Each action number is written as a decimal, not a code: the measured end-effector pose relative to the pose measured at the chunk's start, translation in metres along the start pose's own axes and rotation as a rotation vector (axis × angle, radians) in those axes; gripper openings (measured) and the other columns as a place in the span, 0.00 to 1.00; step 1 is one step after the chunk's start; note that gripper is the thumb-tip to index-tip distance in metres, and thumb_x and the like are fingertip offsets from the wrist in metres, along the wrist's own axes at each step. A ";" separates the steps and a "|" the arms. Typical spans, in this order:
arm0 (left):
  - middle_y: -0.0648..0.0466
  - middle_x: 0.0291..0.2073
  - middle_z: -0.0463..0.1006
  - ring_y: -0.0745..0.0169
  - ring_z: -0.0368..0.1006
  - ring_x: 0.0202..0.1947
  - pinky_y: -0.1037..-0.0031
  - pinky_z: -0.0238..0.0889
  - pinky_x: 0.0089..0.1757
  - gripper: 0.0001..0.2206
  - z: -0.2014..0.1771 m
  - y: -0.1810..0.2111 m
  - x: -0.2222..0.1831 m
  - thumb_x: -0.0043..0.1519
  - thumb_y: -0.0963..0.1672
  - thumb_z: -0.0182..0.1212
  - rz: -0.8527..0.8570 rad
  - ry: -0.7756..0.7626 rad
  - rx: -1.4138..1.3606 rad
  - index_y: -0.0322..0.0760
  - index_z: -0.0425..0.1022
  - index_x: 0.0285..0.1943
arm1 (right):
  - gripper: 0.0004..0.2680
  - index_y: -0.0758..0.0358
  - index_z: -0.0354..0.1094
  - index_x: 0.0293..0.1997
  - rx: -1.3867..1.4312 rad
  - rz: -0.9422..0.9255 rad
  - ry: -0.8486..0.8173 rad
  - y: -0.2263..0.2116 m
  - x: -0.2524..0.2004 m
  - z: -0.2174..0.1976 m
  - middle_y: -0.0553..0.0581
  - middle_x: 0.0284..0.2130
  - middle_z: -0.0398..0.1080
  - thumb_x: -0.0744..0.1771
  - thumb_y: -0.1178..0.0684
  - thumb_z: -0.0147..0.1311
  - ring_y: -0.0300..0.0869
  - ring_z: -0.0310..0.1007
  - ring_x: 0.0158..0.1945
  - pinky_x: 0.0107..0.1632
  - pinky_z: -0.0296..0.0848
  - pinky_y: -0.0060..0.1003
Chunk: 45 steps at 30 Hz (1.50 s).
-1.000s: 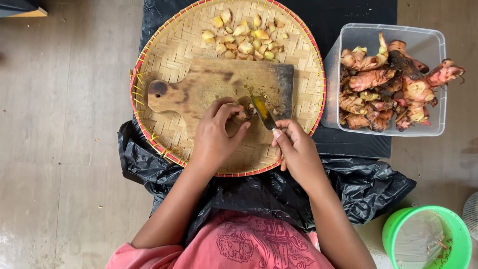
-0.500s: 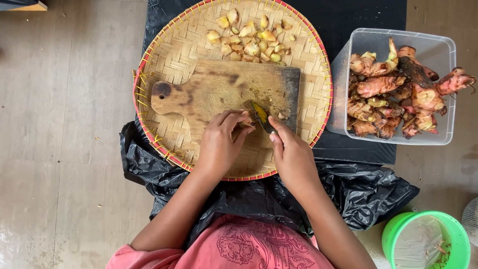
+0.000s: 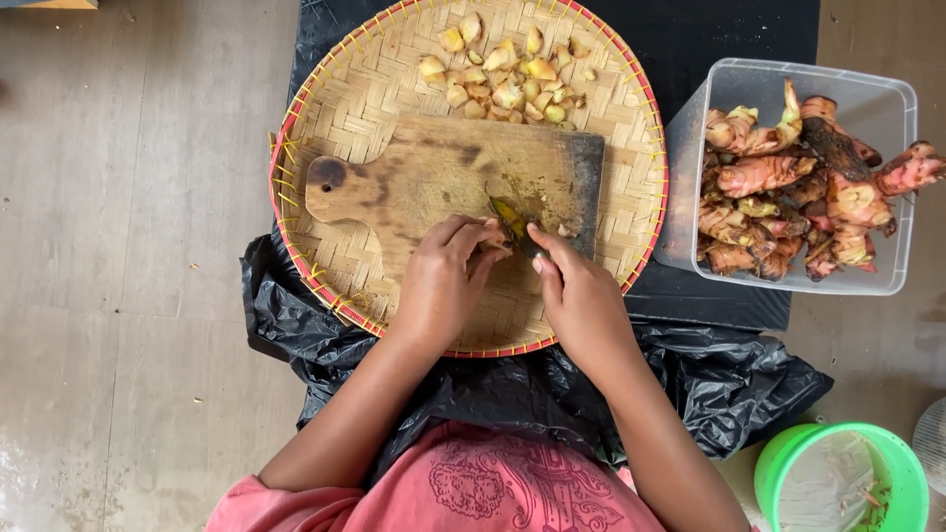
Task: Slicing and scraping galangal roots on a wooden cutting board using a knife
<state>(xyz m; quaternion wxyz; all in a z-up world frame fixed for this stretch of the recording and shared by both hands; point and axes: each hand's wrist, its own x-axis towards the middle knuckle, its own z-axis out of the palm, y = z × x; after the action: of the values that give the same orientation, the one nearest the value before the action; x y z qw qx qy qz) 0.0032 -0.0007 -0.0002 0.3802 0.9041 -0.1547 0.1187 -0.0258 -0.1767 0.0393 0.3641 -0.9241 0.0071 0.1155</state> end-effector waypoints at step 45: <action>0.50 0.39 0.80 0.45 0.80 0.42 0.63 0.76 0.40 0.12 0.014 -0.014 -0.011 0.54 0.43 0.74 -0.005 0.036 0.038 0.37 0.79 0.45 | 0.18 0.48 0.56 0.72 -0.112 0.084 -0.041 -0.023 -0.020 0.001 0.67 0.31 0.76 0.71 0.57 0.39 0.53 0.77 0.24 0.27 0.76 0.43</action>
<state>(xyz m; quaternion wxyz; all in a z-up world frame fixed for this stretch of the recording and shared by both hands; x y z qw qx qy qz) -0.0005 0.0010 -0.0227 0.3661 0.9092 -0.1433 0.1370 -0.0433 -0.1605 0.0582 0.3066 -0.9395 0.0320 0.1496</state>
